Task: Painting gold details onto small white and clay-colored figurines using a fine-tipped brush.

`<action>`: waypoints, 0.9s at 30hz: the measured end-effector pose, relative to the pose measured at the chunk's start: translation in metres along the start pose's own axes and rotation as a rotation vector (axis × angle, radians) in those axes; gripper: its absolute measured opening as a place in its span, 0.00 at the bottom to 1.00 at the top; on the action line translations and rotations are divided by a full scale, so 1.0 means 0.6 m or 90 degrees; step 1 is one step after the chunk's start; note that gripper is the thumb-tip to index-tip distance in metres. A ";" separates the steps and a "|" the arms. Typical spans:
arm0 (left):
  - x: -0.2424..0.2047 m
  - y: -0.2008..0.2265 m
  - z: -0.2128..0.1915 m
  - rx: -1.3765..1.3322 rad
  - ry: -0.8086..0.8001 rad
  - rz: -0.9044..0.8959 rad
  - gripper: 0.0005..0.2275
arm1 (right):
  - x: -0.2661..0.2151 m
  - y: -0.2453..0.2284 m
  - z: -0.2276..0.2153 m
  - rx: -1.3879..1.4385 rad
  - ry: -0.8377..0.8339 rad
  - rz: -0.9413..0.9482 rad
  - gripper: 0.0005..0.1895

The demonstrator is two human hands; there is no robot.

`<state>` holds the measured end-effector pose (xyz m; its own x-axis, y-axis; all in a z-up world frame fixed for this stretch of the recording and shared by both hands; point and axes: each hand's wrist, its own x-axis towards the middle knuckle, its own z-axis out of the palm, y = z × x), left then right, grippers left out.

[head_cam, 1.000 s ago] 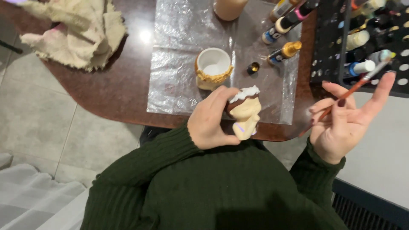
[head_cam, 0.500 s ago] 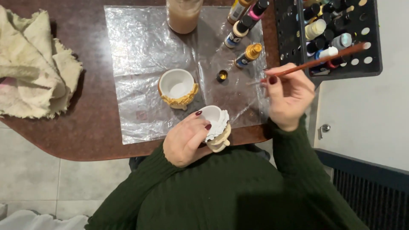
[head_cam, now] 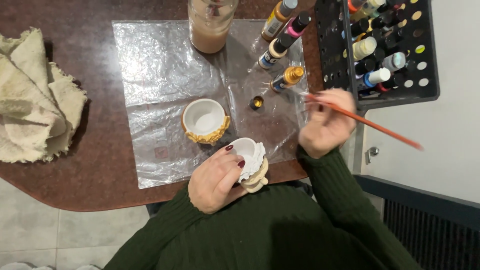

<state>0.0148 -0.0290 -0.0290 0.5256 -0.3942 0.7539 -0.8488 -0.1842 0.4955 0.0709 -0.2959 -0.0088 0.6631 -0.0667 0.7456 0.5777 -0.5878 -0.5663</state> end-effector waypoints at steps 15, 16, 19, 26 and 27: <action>0.003 -0.003 0.001 0.011 -0.017 -0.014 0.27 | 0.100 -0.011 -0.012 -0.114 -0.071 0.078 0.10; 0.003 -0.002 0.000 0.010 -0.018 -0.016 0.27 | 0.100 -0.012 -0.011 -0.114 -0.072 0.081 0.10; 0.006 -0.001 0.001 0.006 -0.027 -0.015 0.27 | 0.097 -0.015 -0.011 -0.129 -0.079 0.092 0.10; 0.005 0.002 0.005 0.004 0.001 -0.037 0.28 | 0.095 -0.007 -0.011 -0.134 -0.078 0.078 0.10; 0.002 0.001 0.008 0.002 0.002 -0.041 0.28 | 0.094 -0.004 -0.012 -0.131 -0.074 0.077 0.09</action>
<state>0.0145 -0.0337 -0.0300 0.5794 -0.3787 0.7217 -0.8134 -0.2116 0.5419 0.1034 -0.3039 0.0371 0.7785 -0.0609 0.6247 0.3895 -0.7336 -0.5569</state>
